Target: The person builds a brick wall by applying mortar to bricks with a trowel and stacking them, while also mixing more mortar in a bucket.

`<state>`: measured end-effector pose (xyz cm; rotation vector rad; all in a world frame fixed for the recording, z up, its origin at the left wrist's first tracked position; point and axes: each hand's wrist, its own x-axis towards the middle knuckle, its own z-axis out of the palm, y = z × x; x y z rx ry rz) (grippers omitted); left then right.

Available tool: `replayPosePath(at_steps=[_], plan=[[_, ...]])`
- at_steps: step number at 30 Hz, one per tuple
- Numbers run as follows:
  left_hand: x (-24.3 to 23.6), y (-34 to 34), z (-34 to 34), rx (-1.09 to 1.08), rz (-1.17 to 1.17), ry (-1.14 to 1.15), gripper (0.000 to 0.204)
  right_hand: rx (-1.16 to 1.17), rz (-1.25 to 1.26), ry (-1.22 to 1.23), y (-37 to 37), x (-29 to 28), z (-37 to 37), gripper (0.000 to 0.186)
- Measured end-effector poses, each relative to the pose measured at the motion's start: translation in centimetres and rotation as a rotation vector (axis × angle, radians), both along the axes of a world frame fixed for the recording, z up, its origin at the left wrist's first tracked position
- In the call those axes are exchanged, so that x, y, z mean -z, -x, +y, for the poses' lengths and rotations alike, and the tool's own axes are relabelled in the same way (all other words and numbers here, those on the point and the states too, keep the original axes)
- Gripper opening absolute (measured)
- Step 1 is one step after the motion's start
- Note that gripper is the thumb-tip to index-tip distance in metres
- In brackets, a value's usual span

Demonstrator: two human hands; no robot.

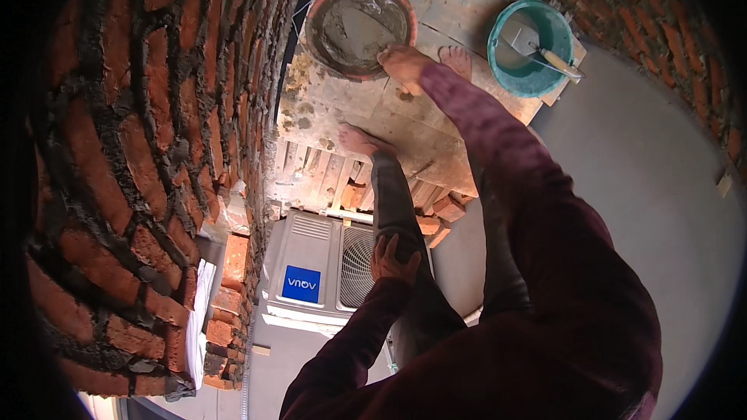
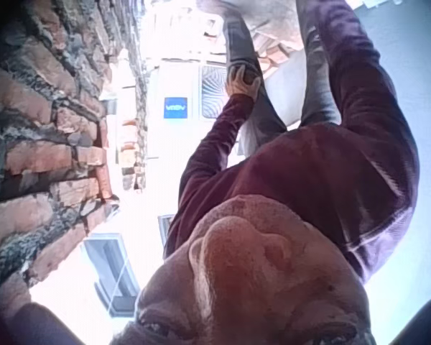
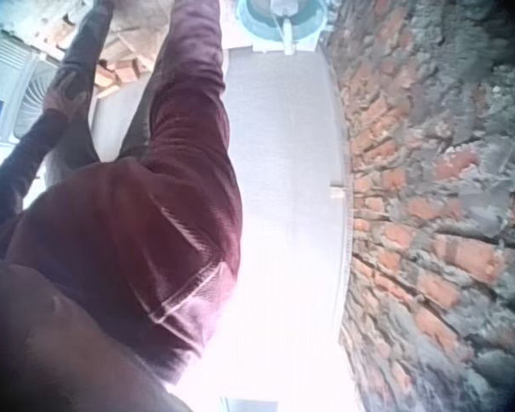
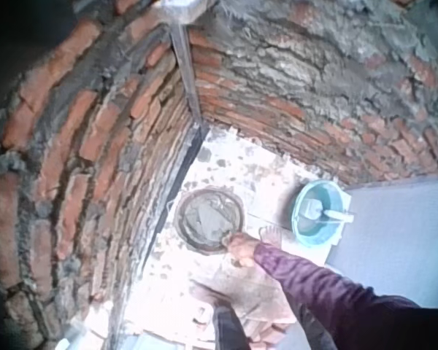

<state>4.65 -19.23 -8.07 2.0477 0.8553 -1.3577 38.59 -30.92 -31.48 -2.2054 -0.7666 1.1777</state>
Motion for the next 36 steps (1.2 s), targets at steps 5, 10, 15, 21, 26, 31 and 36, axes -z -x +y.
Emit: replayPosePath(at_steps=[5,10,15,21,26,31,36], plan=[[-0.1,0.5,0.6,0.032,-0.044,0.011,0.075,-1.021,-0.077,0.298,-2.8,4.3,1.4,0.051],[0.0,0.8,0.8,0.007,-0.038,-0.009,0.074,-0.365,0.057,0.614,-4.5,-4.7,0.6,0.038],[0.7,1.4,1.8,0.045,-0.067,0.037,0.075,-0.074,0.026,0.623,-2.2,-2.7,0.2,0.029],[0.4,2.1,1.7,0.027,-0.053,0.027,0.076,0.139,0.218,0.37,2.4,3.0,3.1,0.034],[0.6,2.9,2.0,0.086,-0.127,0.023,0.074,0.818,0.236,0.098,5.3,7.2,4.4,0.039],[0.9,3.0,1.8,0.056,-0.14,0.031,0.073,0.931,0.199,0.057,8.2,4.9,4.4,0.036],[0.2,1.9,3.0,0.05,-0.189,0.027,0.071,1.01,0.155,-0.032,6.3,5.4,5.8,0.039]])
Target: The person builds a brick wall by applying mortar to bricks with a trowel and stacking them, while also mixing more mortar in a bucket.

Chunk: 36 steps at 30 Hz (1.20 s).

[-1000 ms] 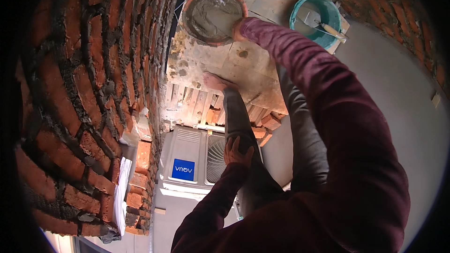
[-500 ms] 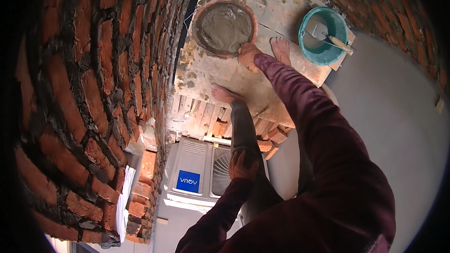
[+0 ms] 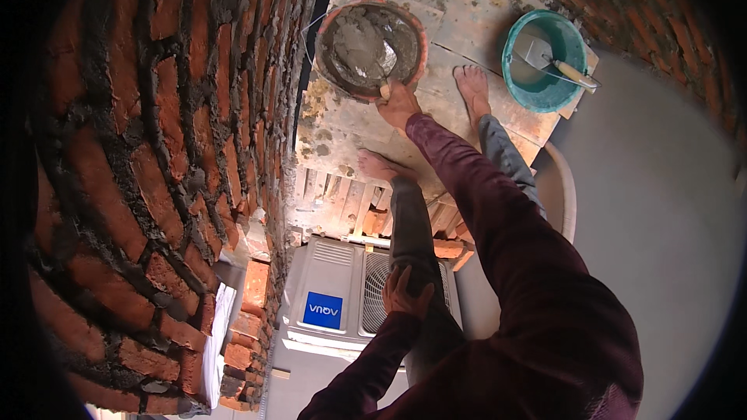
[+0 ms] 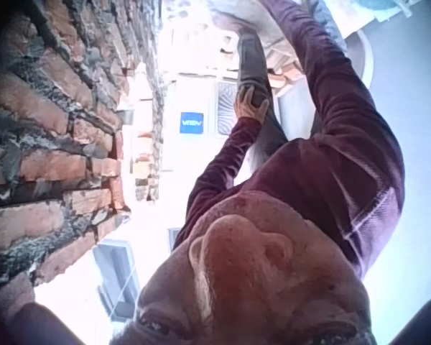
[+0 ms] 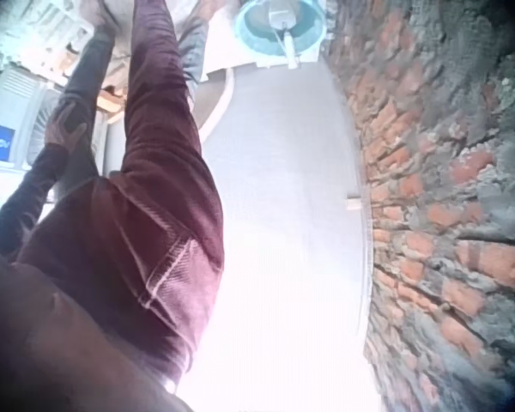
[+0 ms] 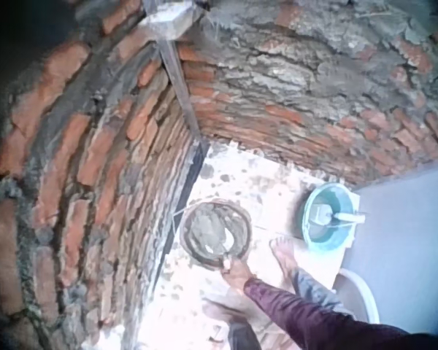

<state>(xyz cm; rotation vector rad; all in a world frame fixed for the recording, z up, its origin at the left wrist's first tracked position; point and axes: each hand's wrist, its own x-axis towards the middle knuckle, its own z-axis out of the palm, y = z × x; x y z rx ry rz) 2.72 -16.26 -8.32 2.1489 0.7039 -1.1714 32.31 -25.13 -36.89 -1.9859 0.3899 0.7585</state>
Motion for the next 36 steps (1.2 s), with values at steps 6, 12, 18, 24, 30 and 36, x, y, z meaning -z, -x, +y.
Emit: replayPosePath(at_steps=[6,12,18,24,30,36], plan=[[-0.5,-1.6,3.4,0.107,-0.044,-0.038,0.079,0.05,0.01,-0.065,2.7,-4.2,-1.2,0.037],[0.2,0.1,5.4,0.132,0.046,-0.06,0.083,-0.079,-0.21,0.003,11.0,-16.5,-6.1,0.05],[-2.4,-3.9,10.4,0.194,-0.451,0.069,0.067,-0.144,-0.176,0.004,3.5,-46.0,-3.7,0.039],[-9.5,-3.0,14.9,-0.097,-0.325,0.11,0.061,-0.087,-0.068,-0.464,-5.3,-67.3,1.5,0.017],[-17.3,3.3,17.2,-0.572,-0.261,-0.014,0.056,0.123,0.045,-1.213,-19.9,-69.1,9.2,0.012],[-6.3,13.2,14.3,-0.75,-0.257,0.067,0.052,0.136,0.188,-1.678,-29.4,-65.8,10.5,0.018]])
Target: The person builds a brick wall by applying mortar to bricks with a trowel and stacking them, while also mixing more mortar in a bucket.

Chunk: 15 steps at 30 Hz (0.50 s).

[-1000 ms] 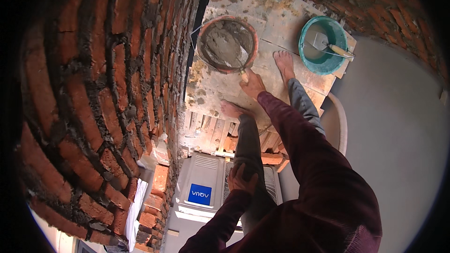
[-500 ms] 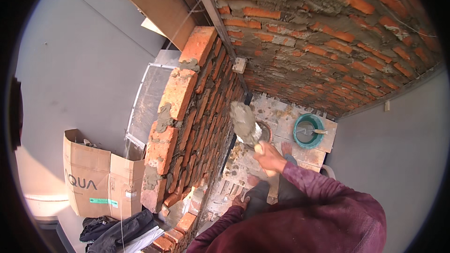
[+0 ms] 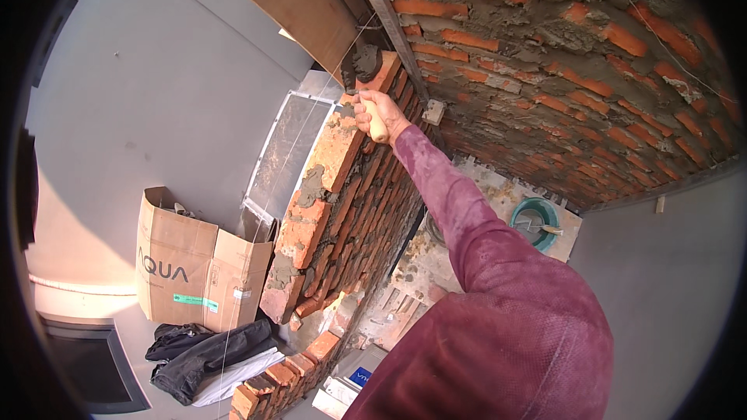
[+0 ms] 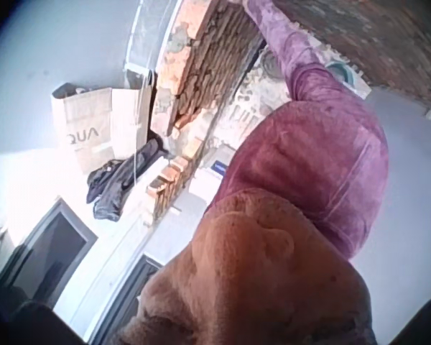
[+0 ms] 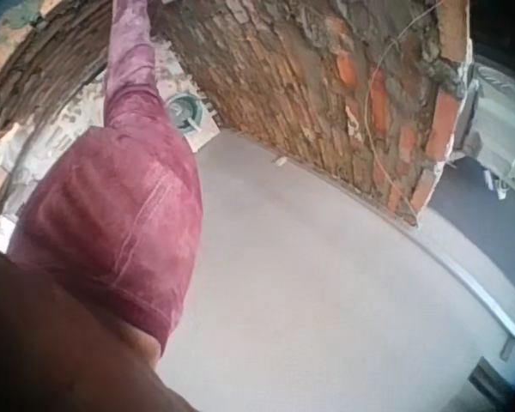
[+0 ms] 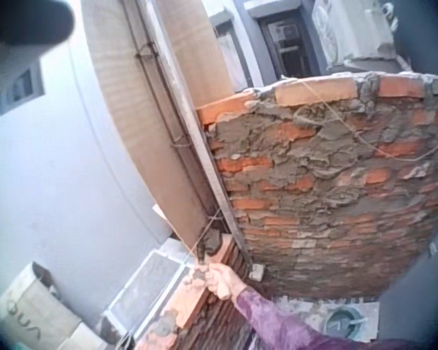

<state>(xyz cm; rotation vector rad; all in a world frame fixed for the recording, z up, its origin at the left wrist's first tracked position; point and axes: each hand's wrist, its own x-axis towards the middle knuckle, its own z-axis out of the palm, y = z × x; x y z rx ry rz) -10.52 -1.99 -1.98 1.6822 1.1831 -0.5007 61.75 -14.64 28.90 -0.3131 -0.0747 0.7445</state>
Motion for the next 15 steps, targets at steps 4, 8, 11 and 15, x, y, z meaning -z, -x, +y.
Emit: replayPosePath(at_steps=[4,8,11,15], plan=[[2.4,2.0,-4.1,0.037,0.022,0.034,0.051,0.034,-0.34,0.731,7.8,-4.1,-1.3,0.02],[4.8,1.6,-4.8,0.098,0.0,0.047,0.049,0.221,-1.08,1.639,6.9,-1.8,-5.1,0.042],[6.6,0.8,-3.4,0.114,-0.064,0.029,0.049,0.13,-1.091,1.84,3.9,-4.9,-6.4,0.044],[5.1,-2.9,-0.1,0.117,-0.104,0.083,0.041,-0.143,-0.935,1.789,-0.4,-5.6,-8.3,0.037]])
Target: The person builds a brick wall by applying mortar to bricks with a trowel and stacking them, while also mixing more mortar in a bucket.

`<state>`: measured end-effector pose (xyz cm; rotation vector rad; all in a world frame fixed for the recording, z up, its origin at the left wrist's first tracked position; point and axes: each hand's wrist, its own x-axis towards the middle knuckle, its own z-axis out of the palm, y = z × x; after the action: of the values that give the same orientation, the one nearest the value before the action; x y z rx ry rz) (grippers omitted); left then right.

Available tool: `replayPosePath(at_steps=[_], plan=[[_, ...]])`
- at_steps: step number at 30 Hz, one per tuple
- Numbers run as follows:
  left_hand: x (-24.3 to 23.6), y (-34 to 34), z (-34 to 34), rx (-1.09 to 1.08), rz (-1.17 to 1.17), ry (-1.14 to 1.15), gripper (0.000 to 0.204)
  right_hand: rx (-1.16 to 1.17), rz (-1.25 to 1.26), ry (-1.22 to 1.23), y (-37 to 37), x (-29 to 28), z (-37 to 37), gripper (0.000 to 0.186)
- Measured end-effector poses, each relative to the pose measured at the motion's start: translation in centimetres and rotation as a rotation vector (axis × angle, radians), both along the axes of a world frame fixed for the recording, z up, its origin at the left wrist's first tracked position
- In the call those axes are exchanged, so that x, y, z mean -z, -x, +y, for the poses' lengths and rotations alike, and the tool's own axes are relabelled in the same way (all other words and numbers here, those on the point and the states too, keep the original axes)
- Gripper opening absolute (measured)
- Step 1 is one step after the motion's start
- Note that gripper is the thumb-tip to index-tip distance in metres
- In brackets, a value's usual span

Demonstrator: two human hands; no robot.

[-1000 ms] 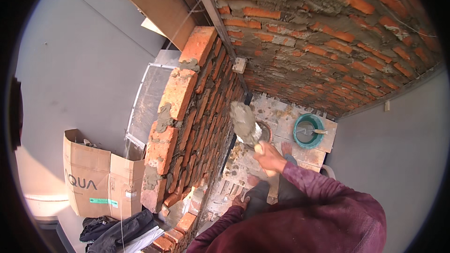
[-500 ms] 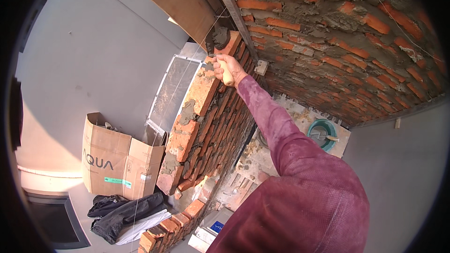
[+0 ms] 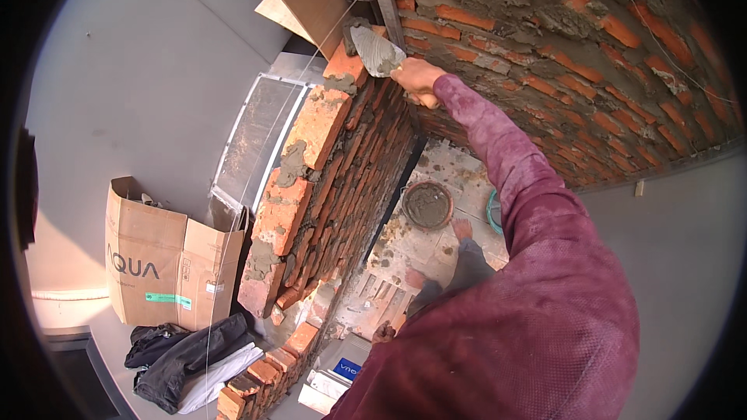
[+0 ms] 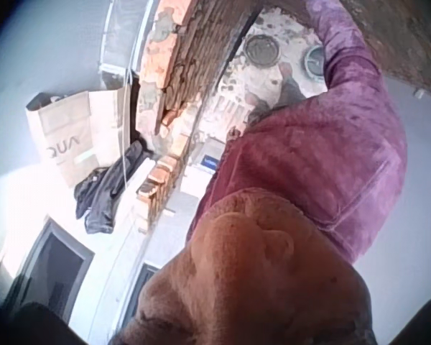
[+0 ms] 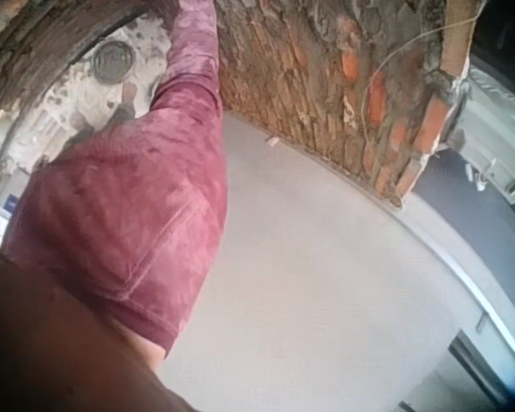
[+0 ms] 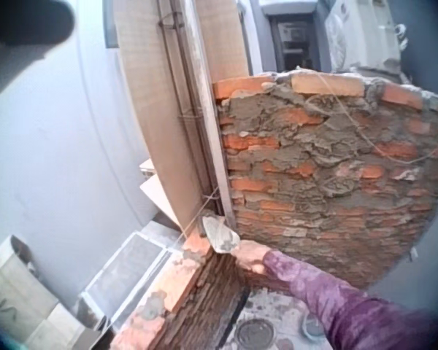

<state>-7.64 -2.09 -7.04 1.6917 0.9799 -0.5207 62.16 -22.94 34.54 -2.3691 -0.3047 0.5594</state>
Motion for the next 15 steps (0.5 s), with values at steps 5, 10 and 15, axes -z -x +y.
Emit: replayPosePath(at_steps=[5,10,15], plan=[[-1.6,-0.8,2.7,0.208,0.137,-0.013,0.056,0.072,0.185,-0.267,4.3,1.7,-1.1,0.033],[-2.6,-0.4,0.0,0.271,0.321,0.232,0.076,-0.054,0.249,-0.094,14.2,4.7,-6.1,0.025],[0.1,-3.8,-4.0,0.59,0.348,0.122,0.068,-0.454,0.082,0.608,18.6,28.3,-9.0,0.031]])
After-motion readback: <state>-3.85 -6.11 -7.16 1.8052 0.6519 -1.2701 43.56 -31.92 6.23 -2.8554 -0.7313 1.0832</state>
